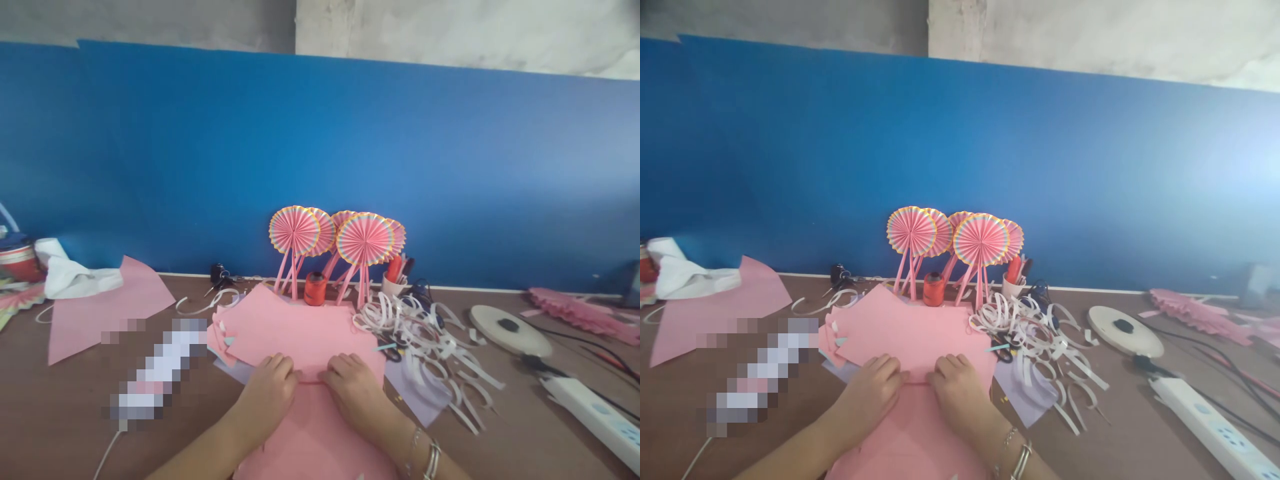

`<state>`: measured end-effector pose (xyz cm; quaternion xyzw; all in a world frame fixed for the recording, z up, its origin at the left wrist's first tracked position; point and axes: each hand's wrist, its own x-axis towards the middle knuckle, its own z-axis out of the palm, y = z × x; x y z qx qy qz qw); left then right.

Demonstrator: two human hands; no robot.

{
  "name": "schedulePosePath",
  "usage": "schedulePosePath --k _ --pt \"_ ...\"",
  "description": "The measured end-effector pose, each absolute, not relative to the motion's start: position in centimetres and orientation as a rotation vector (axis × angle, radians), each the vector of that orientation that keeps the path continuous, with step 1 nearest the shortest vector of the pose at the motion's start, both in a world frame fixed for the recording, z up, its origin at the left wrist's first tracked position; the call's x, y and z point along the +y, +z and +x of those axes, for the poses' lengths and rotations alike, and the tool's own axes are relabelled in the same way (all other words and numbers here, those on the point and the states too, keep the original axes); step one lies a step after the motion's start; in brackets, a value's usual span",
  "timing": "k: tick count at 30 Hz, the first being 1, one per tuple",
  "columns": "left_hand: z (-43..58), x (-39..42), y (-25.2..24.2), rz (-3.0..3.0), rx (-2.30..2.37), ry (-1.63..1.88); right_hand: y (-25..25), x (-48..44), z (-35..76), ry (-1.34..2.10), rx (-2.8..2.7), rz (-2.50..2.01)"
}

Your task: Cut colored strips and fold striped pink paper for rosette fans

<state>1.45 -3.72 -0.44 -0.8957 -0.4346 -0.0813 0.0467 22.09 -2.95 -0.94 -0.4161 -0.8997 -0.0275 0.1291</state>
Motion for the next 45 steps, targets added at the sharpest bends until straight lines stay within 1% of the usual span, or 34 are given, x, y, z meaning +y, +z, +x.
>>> schedulePosePath --k 6,18,29,37,45 --pt "0.4 -3.9 -0.2 -2.826 -1.510 -0.304 -0.7 -3.3 22.6 0.124 -2.526 -1.395" --pt "0.2 -3.2 0.0 -2.860 -1.819 -0.652 0.3 -2.8 23.2 0.525 -2.329 -1.405" --pt "0.2 -2.6 -0.5 -2.906 -1.897 -0.793 -0.2 -1.9 23.1 0.567 -2.185 -1.457" --pt "0.3 -2.7 -0.6 -2.876 -1.915 -0.698 -0.9 -1.3 23.0 0.614 -2.118 -1.493" --pt "0.3 -2.6 -0.9 -2.868 -1.877 -0.631 -1.5 -1.0 23.1 0.585 -2.127 -1.508"
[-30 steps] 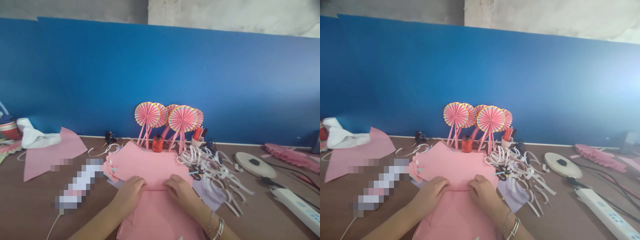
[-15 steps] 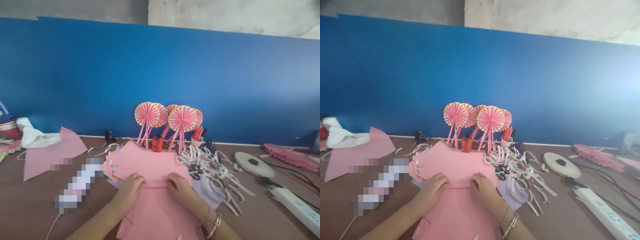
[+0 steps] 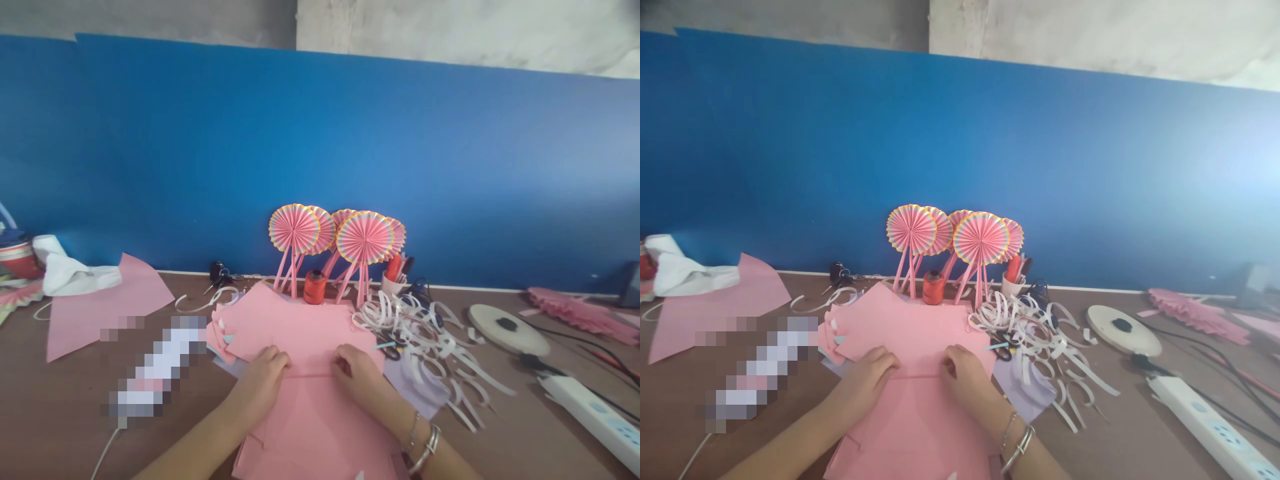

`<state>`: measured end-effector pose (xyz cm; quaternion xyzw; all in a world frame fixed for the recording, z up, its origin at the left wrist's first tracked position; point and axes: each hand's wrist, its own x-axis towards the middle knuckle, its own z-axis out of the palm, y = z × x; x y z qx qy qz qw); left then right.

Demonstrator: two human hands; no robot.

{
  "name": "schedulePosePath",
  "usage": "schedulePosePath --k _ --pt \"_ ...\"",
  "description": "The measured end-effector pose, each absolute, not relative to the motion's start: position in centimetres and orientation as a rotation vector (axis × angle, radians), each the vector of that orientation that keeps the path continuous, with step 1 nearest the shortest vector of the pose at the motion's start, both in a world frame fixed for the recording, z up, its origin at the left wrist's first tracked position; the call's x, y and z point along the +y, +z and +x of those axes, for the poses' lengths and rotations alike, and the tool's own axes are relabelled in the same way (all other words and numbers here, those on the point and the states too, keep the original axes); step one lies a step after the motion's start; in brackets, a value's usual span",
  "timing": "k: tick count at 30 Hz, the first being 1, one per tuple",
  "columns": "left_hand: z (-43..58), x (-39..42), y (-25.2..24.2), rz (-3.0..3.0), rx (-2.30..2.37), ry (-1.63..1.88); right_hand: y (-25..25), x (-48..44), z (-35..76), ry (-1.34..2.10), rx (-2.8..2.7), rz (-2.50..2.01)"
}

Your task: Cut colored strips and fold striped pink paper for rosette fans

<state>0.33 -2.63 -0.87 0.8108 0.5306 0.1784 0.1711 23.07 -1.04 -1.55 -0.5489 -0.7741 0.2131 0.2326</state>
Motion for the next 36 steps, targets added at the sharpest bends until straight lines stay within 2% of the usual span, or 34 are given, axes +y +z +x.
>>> schedulePosePath --k 8,14,22,26,32,34,36 --pt "0.4 -2.8 -0.8 2.518 1.569 0.334 -1.4 -1.4 22.9 0.415 -2.215 -1.528" --pt "0.8 -2.9 -1.1 2.915 1.352 0.328 -1.2 -2.0 22.4 0.137 -2.520 -1.246" --pt "-0.9 -2.1 -0.4 2.891 1.380 0.358 0.1 -2.1 23.6 0.197 -2.582 -1.219" --pt "-1.8 -1.8 -0.1 2.744 1.451 0.577 0.3 -2.3 24.1 0.258 -2.557 -1.237" --pt "-2.3 -2.2 0.2 2.375 1.596 1.285 -0.1 -2.1 24.1 0.470 -2.303 -1.192" --pt "-2.2 -2.5 0.2 2.281 1.536 1.337 -0.1 -2.0 24.0 0.526 -2.124 -1.178" --pt "-1.6 -2.8 0.1 2.155 1.421 1.240 0.0 -1.9 23.7 0.552 -1.992 -1.153"
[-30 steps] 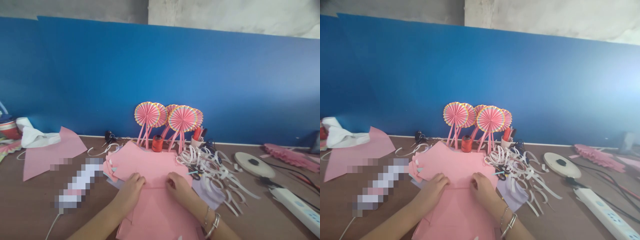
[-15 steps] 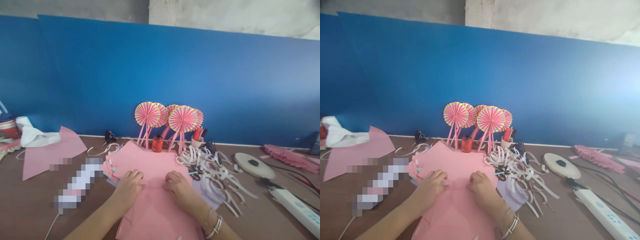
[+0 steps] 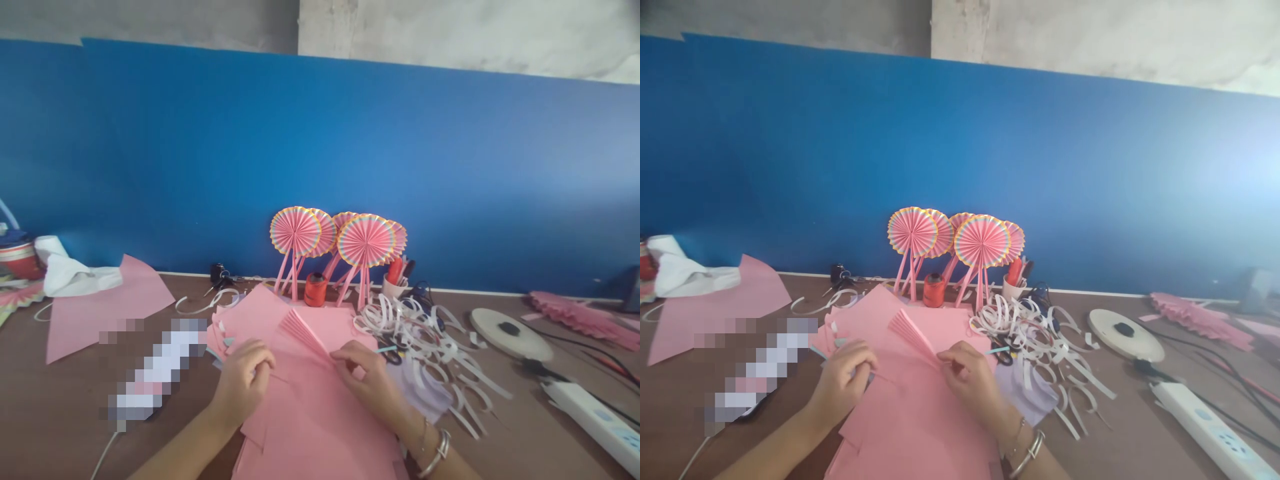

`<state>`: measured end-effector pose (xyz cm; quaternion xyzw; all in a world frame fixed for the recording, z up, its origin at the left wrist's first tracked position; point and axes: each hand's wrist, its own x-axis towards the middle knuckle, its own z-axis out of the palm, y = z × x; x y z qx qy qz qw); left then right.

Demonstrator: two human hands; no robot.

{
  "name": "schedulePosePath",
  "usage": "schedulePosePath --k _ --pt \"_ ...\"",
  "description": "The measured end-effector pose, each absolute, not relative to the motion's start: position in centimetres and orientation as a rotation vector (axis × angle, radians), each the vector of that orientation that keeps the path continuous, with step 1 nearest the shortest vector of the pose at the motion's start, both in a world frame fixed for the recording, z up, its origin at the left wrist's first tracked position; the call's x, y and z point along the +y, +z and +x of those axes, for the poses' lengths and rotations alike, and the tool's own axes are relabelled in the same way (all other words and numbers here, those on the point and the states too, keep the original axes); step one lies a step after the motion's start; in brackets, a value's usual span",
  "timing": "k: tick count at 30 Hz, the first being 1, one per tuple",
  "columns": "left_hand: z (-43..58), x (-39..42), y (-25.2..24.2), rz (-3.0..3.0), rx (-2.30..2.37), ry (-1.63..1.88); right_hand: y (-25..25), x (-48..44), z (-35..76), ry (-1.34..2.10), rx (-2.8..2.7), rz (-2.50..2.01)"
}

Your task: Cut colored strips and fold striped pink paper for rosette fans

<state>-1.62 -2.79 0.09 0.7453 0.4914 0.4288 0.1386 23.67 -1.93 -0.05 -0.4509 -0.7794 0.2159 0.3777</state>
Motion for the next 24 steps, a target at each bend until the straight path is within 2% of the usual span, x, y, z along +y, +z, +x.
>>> schedulePosePath --k 4,7,10,17,22,24 --pt "0.5 -3.3 0.4 1.627 1.225 1.010 0.4 -2.6 22.6 0.578 -1.959 -1.063" --pt "1.9 -3.5 0.8 1.396 0.982 1.069 0.7 -3.6 21.7 0.585 -2.047 -1.029" --pt "2.5 -3.8 0.7 1.386 0.989 1.157 0.6 -4.3 21.0 0.576 -2.139 -1.041" --pt "2.0 -4.4 -0.1 1.681 1.337 1.228 0.5 -4.6 20.7 0.442 -2.388 -1.013" --pt "0.7 -3.8 0.6 2.314 1.509 1.372 1.0 -5.4 21.2 -0.076 -2.314 -0.851" --pt "0.4 -3.7 0.8 2.612 1.566 1.306 1.0 -5.7 21.4 -0.261 -2.243 -0.832"
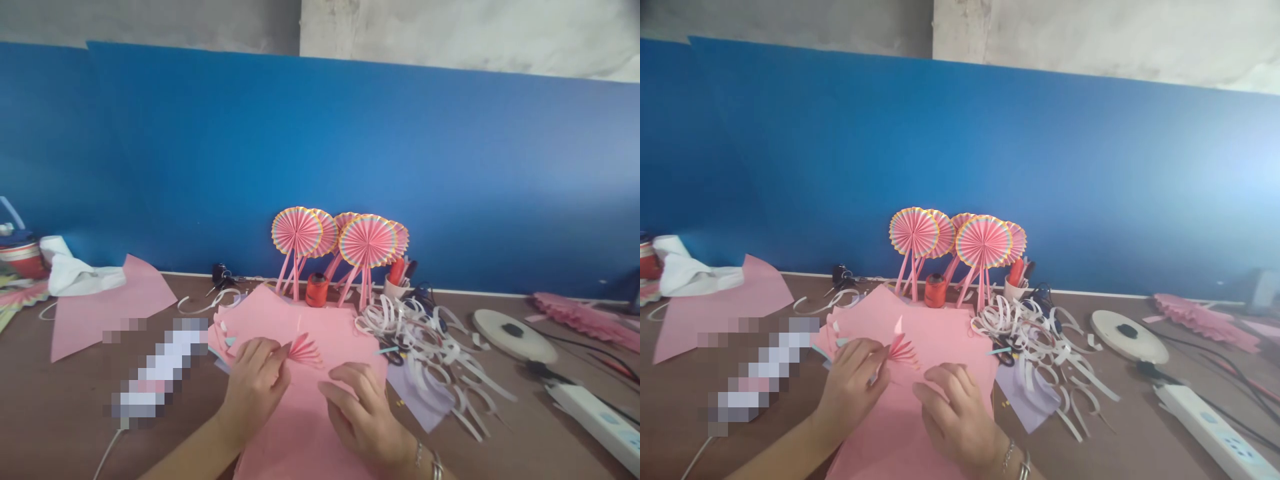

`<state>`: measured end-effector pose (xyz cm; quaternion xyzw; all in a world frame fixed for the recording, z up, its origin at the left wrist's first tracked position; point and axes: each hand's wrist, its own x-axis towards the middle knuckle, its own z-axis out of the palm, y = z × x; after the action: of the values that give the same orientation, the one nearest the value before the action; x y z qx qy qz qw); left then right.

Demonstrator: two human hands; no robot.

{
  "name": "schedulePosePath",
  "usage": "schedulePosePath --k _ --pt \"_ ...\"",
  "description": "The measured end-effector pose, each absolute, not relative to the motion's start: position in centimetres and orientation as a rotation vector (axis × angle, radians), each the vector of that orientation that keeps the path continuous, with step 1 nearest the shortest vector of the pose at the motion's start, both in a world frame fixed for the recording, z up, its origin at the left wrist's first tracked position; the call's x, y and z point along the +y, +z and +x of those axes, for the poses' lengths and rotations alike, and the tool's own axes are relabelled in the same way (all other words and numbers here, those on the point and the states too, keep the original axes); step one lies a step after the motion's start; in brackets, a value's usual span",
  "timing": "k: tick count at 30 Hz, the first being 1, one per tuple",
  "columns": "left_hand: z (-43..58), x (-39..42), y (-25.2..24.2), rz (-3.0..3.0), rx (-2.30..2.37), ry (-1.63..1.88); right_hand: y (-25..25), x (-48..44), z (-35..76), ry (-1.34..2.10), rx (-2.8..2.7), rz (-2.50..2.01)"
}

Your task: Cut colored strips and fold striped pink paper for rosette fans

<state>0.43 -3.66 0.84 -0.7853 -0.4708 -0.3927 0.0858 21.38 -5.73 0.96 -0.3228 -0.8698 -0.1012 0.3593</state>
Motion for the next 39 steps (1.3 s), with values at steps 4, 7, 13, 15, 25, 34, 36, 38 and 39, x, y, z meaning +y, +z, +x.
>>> schedulePosePath --k 4,7,13,15,25,34,36,38,39 --pt "0.9 -3.7 0.5 -2.443 -1.276 -0.743 0.7 -5.5 21.2 -0.448 -2.303 -0.932" --pt "1.6 -3.7 -0.3 -2.549 -1.232 -0.594 0.3 -4.6 21.0 -0.405 -2.413 -1.001" --pt "1.9 -3.3 -1.3 -2.727 -1.320 -0.474 -0.7 -3.2 21.1 -0.154 -2.535 -1.142" --pt "1.8 -3.2 -1.6 -2.748 -1.370 -0.483 -0.7 -3.1 21.2 -0.092 -2.594 -1.175" --pt "1.7 -3.4 -1.9 -2.738 -1.344 -0.438 -1.0 -2.6 21.6 -0.063 -2.652 -1.228" --pt "1.3 -3.9 -0.3 -2.734 -1.462 -0.221 -0.1 -2.9 22.3 0.094 -2.637 -1.340" --pt "0.8 -3.9 0.0 -2.736 -1.507 -0.161 0.0 -3.0 22.4 0.128 -2.629 -1.329" --pt "0.2 -3.8 0.1 -2.743 -1.549 -0.127 0.0 -3.1 22.5 0.156 -2.612 -1.327" --pt "0.0 -3.8 0.1 -2.749 -1.566 -0.122 0.1 -3.2 22.5 0.167 -2.600 -1.331"
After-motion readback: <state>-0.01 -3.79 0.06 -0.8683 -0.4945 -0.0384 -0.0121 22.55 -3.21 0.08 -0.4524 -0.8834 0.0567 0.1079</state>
